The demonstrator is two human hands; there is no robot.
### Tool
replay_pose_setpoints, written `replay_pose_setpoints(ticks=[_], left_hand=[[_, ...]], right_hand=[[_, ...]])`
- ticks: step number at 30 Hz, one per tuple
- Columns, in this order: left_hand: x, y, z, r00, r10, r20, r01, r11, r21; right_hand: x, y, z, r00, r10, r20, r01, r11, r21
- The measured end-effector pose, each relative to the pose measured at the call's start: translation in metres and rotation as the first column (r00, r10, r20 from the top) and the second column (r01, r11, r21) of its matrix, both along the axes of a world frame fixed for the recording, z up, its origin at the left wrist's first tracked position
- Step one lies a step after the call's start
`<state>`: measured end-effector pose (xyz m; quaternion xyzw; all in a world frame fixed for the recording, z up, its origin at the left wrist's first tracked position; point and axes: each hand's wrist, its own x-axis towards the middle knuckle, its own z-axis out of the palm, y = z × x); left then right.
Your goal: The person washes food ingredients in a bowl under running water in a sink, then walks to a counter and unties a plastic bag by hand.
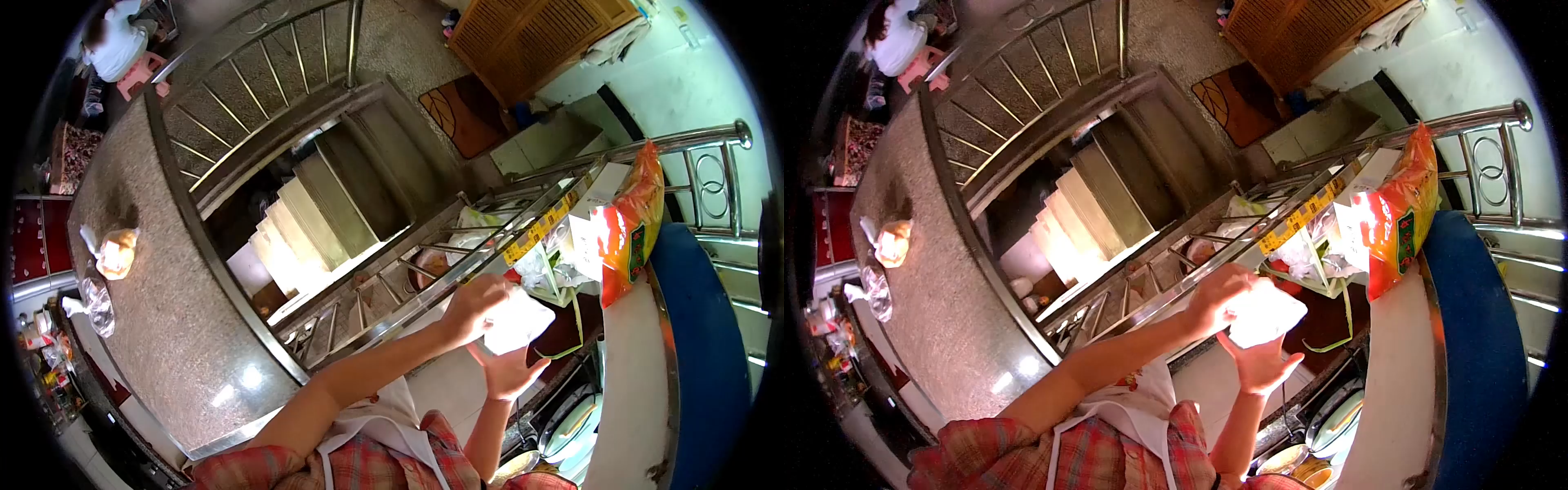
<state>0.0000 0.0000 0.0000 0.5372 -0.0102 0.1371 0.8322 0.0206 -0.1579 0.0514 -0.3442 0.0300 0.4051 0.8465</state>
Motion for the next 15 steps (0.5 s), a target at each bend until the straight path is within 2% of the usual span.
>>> replay_pose_setpoints(ticks=[1, 2, 3, 5, 7, 8, 9, 11, 12, 14, 15], left_hand=[[-0.017, -0.009, 0.011, 0.982, 0.151, 0.115, -0.179, 0.939, 0.293], [-0.032, -0.017, 0.022, 0.933, 0.244, 0.264, -0.353, 0.766, 0.537], [0.043, -0.010, 0.009, 0.910, 0.237, 0.340, -0.390, 0.769, 0.506], [0.050, -0.027, 0.019, 0.968, 0.229, 0.105, -0.235, 0.669, 0.705], [0.059, -0.049, 0.031, 0.967, 0.224, -0.124, -0.028, 0.571, 0.820], [0.064, -0.053, 0.030, 0.945, 0.235, -0.227, 0.081, 0.506, 0.858], [0.067, -0.060, 0.018, 0.947, 0.295, -0.128, -0.018, 0.447, 0.894], [0.064, -0.043, 0.013, 0.979, 0.075, -0.189, 0.155, 0.329, 0.931], [0.067, -0.055, 0.004, 0.979, 0.058, -0.195, 0.163, 0.348, 0.923], [0.071, -0.072, -0.030, 0.971, 0.190, -0.144, 0.043, 0.456, 0.889], [0.087, -0.057, -0.016, 0.763, -0.189, -0.618, 0.605, 0.546, 0.579]], right_hand=[[-0.020, 0.004, 0.001, 0.989, -0.117, -0.090, 0.116, 0.993, -0.015], [-0.034, 0.008, -0.004, 0.804, -0.295, -0.516, 0.448, 0.872, 0.199], [0.011, 0.017, -0.023, 0.847, -0.332, -0.415, 0.428, 0.889, 0.162], [0.023, 0.011, -0.037, 0.943, -0.302, -0.142, 0.291, 0.952, -0.091], [0.037, 0.000, -0.048, 0.967, -0.254, -0.013, 0.244, 0.939, -0.241], [0.042, -0.007, -0.051, 0.971, -0.235, 0.031, 0.234, 0.927, -0.295], [0.046, -0.011, -0.052, 0.973, -0.223, 0.056, 0.229, 0.910, -0.345], [0.051, -0.011, -0.061, 0.968, -0.242, 0.068, 0.249, 0.879, -0.406], [0.053, -0.013, -0.067, 0.962, -0.266, 0.058, 0.264, 0.865, -0.427], [0.061, -0.018, -0.089, 0.947, -0.320, 0.033, 0.298, 0.833, -0.466], [0.069, -0.051, -0.126, 0.958, -0.279, 0.073, 0.273, 0.797, -0.539]])
